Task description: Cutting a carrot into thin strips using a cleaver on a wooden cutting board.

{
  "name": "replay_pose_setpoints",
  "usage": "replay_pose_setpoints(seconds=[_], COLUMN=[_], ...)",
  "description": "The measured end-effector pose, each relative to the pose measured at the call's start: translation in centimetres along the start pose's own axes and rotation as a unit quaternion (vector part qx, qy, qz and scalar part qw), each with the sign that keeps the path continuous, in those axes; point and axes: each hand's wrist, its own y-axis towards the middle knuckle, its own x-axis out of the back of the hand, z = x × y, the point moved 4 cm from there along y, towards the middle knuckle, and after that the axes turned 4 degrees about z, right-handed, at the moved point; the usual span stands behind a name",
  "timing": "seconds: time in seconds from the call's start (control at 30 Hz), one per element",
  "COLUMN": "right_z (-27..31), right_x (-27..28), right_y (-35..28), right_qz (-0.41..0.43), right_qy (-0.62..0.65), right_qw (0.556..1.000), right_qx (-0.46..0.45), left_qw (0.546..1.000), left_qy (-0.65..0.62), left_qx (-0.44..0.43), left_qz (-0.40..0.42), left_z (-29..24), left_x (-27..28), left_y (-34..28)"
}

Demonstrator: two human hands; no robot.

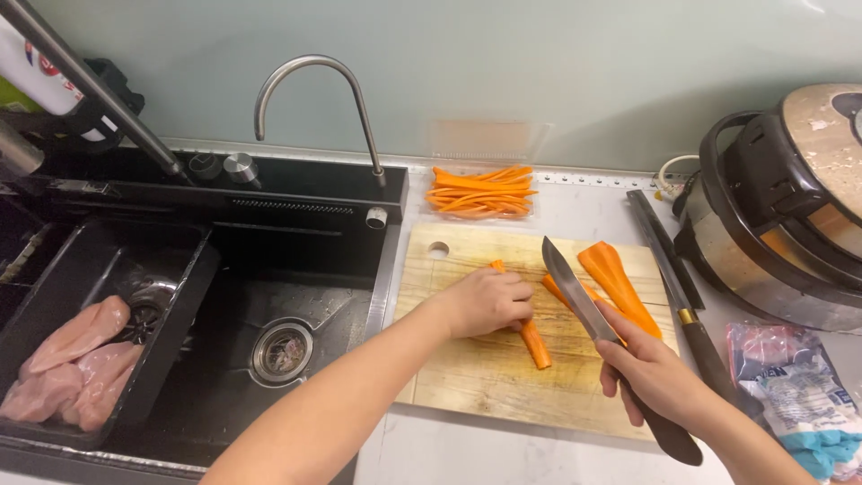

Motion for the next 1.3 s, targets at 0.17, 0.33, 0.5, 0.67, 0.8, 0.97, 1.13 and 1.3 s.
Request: replay_pose_setpoints(seconds=[0.17,0.33,0.5,0.67,0.8,0.97,1.13,1.3], right_z=[-0.5,0.8,0.9,1.3,2.6,4.1,4.9,4.2], right_x=[-0.3,-1.6,-1.8,-1.3,-1.2,-2.7,-4.0,-3.7], right_y=[2.1,2.1,2.4,2.4,2.8,3.9,4.4,5.6], right_qz=[-0.028,-0.101,-0.124,-0.143,-0.141,-0.113,-0.092,-0.083], right_qy=[0.013,-0.056,-0.054,0.009,0.070,0.108,0.142,0.185], right_qw=[0.999,0.992,0.987,0.981,0.971,0.969,0.966,0.959], right_qx=[0.020,0.051,0.085,0.129,0.183,0.192,0.194,0.198], left_qw=[0.999,0.996,1.000,0.970,0.826,0.677,0.580,0.568], left_qy=[0.015,0.037,-0.022,-0.158,-0.417,-0.581,-0.672,-0.667], left_qx=[-0.051,-0.075,0.001,0.145,0.335,0.387,0.402,0.412], left_qz=[0.012,0.043,0.021,-0.113,-0.178,-0.233,-0.222,-0.251], left_z=[0.2,1.0,0.4,-0.5,0.6,2.2,1.2,1.9], left_x=[-0.1,-1.8,0.6,4.9,3.6,-1.2,-1.6,-2.8], left_y=[0.9,1.4,1.8,2.2,1.8,0.5,-0.2,-1.3])
